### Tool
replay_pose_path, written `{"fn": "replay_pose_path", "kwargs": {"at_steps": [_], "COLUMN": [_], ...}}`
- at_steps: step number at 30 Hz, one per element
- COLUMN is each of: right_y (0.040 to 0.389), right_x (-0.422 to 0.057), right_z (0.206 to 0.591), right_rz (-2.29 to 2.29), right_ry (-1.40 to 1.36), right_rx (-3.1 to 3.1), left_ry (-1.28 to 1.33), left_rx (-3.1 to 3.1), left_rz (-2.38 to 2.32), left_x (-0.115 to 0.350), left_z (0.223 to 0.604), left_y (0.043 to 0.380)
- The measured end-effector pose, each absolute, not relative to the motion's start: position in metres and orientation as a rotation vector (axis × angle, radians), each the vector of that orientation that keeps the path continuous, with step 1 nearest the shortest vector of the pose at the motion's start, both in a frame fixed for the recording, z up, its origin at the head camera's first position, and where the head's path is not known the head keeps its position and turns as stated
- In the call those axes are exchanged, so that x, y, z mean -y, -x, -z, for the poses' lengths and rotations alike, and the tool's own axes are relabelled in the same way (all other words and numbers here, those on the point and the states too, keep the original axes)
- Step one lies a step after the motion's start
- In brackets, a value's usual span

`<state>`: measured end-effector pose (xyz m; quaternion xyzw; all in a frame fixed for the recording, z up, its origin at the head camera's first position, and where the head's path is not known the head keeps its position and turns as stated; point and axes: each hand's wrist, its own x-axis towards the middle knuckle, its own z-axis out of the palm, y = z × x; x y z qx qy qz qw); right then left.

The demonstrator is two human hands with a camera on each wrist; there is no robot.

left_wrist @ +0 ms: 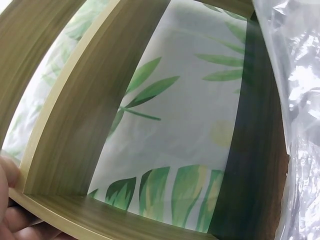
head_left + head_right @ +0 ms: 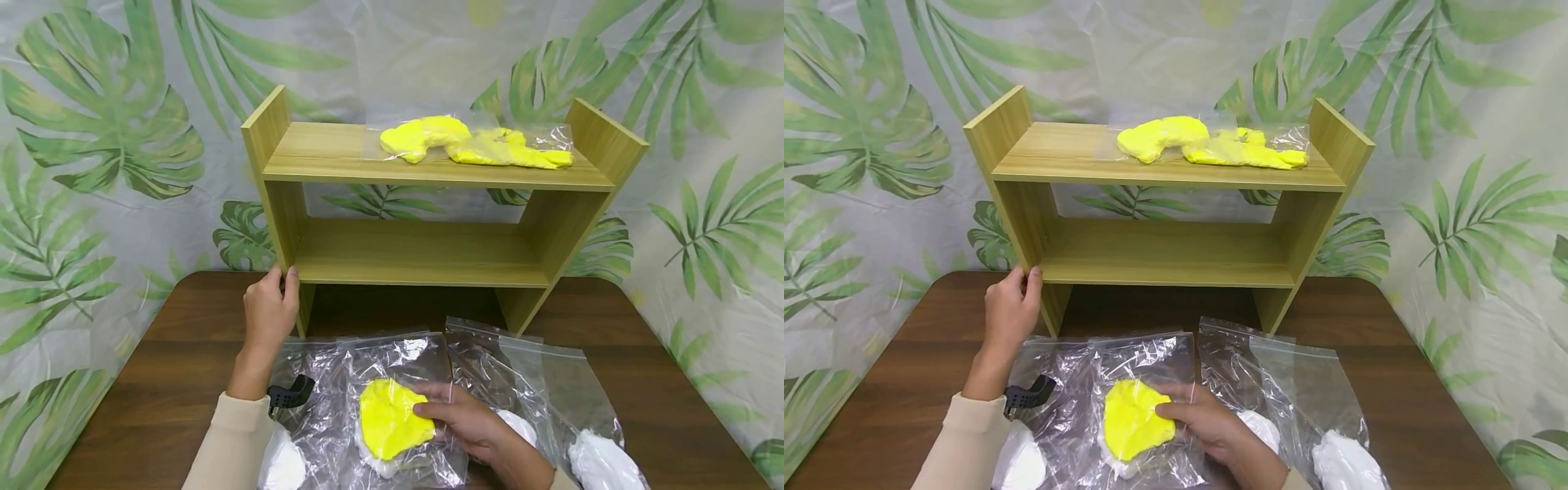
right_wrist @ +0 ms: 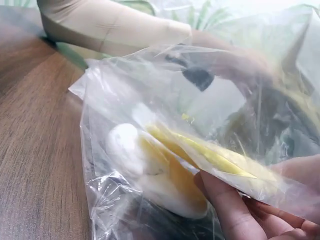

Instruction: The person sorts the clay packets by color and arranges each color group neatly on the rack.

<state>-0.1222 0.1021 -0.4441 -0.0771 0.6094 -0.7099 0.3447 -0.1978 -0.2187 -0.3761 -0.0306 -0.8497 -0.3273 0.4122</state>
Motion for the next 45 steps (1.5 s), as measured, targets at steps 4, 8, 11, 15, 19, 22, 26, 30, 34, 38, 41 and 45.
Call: {"fn": "replay_pose_path", "kwargs": {"at_steps": [4, 8, 11, 15, 19, 22, 26, 30, 34, 38, 41, 45], "right_y": [0.123, 0.123, 0.122, 0.122, 0.122, 0.124, 0.125, 0.126, 0.127, 0.128, 0.128, 0.128], "right_x": [-0.104, -0.106, -0.109, -0.111, -0.114, -0.116, -0.12, -0.124, -0.127, -0.13, -0.133, -0.136], "right_z": [0.442, 0.437, 0.434, 0.431, 0.427, 0.424, 0.417, 0.411, 0.407, 0.403, 0.4, 0.395], "right_rz": [1.843, 1.81, 1.81, 1.82, 1.822, 1.819, 1.821, 1.844, 1.883, 1.942, 1.97, 1.991], "right_ry": [0.216, 0.224, 0.214, 0.225, 0.233, 0.226, 0.204, 0.206, 0.222, 0.245, 0.247, 0.243], "right_rx": [-1.598, -1.684, -1.718, -1.719, -1.738, -1.752, -1.768, -1.79, -1.771, -1.681, -1.634, -1.612], "left_ry": [0.074, 0.075, 0.08, 0.079, 0.075, 0.074, 0.076, 0.08, 0.077, 0.068, 0.065, 0.064], "left_rx": [2.139, 2.142, 2.141, 2.139, 2.142, 2.144, 2.144, 2.149, 2.152, 2.149, 2.147, 2.157], "left_rz": [0.823, 0.822, 0.82, 0.812, 0.814, 0.816, 0.81, 0.81, 0.82, 0.821, 0.816, 0.822], "left_x": [0.219, 0.219, 0.219, 0.219, 0.219, 0.219, 0.219, 0.219, 0.219, 0.218, 0.218, 0.217], "left_z": [0.376, 0.376, 0.375, 0.375, 0.375, 0.375, 0.374, 0.374, 0.373, 0.372, 0.372, 0.371], "left_y": [0.198, 0.198, 0.198, 0.197, 0.197, 0.196, 0.197, 0.197, 0.196, 0.195, 0.195, 0.194]}}
